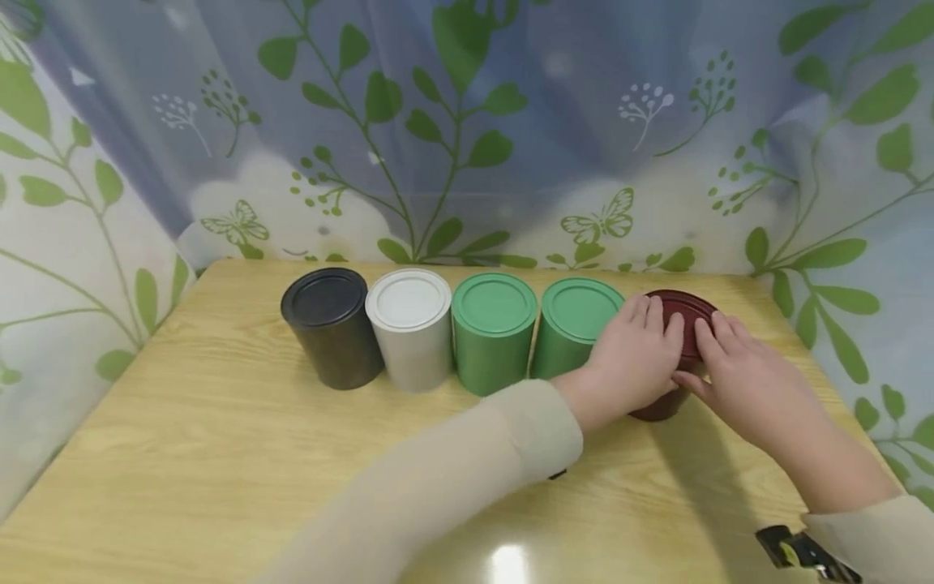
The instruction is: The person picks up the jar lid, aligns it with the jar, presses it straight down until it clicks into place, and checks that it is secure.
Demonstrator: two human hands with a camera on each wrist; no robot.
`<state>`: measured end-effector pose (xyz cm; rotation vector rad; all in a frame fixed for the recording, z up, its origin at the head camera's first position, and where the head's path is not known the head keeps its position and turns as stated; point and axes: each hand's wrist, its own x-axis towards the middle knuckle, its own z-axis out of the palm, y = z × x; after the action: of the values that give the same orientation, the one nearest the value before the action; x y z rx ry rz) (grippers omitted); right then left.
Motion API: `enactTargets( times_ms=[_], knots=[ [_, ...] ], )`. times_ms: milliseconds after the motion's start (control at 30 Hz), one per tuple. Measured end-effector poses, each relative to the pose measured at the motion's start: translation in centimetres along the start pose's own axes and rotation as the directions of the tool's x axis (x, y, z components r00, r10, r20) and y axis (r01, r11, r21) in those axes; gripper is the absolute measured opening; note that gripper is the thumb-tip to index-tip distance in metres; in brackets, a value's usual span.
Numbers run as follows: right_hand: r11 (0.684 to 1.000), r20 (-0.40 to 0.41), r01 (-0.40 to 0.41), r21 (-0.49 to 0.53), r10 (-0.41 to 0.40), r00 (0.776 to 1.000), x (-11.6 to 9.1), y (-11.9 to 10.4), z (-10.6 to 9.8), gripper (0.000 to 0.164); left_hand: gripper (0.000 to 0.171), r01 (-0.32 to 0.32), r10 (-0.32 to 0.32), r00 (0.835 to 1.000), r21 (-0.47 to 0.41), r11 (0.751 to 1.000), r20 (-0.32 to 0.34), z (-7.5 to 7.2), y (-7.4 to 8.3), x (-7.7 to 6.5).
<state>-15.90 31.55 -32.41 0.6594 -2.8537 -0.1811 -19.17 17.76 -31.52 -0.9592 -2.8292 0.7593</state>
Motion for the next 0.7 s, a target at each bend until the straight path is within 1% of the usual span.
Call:
enactTargets(
  times_ms=[67,133,300,433,500,567,700],
  knots=[
    [1.000,0.001,0.009,-0.018,-0.009,1.000,-0.1,-0.1,0.0,0.067,0.065,-0.012,0.012,1.000,0.019,1.000,-0.010,0.1,0.1,-0.1],
    [0.999,0.020,0.015,-0.033,-0.015,1.000,-0.2,-0.1,0.0,0.067,0.065,-0.027,0.028,0.999,0.031,0.999,-0.020,0.2,0.2,-0.2],
    [0.998,0.086,0.029,-0.063,-0.023,0.996,-0.1,-0.2,-0.3,0.061,0.063,-0.045,0.046,0.999,0.031,0.999,-0.025,0.2,0.1,-0.2],
    [0.995,0.075,0.043,-0.085,-0.037,0.996,0.2,-0.4,-0.4,0.057,0.056,-0.013,0.014,1.000,0.071,0.997,-0.016,0.1,0.0,-0.6],
    [0.996,0.060,0.044,-0.083,-0.039,0.997,0.3,-0.5,-0.3,0.055,0.053,0.009,-0.007,1.000,0.077,0.997,-0.020,0.3,0.0,-0.9],
    [0.996,0.046,0.043,-0.081,-0.039,0.998,0.4,-0.5,-0.3,0.054,0.049,0.020,-0.017,0.999,0.071,0.997,-0.043,0.5,0.0,-1.2],
    [0.995,0.014,0.054,-0.089,-0.053,0.999,0.3,-0.2,-0.2,0.054,0.049,0.028,-0.023,0.995,0.043,0.999,-0.099,0.7,0.2,-1.5]
  ],
)
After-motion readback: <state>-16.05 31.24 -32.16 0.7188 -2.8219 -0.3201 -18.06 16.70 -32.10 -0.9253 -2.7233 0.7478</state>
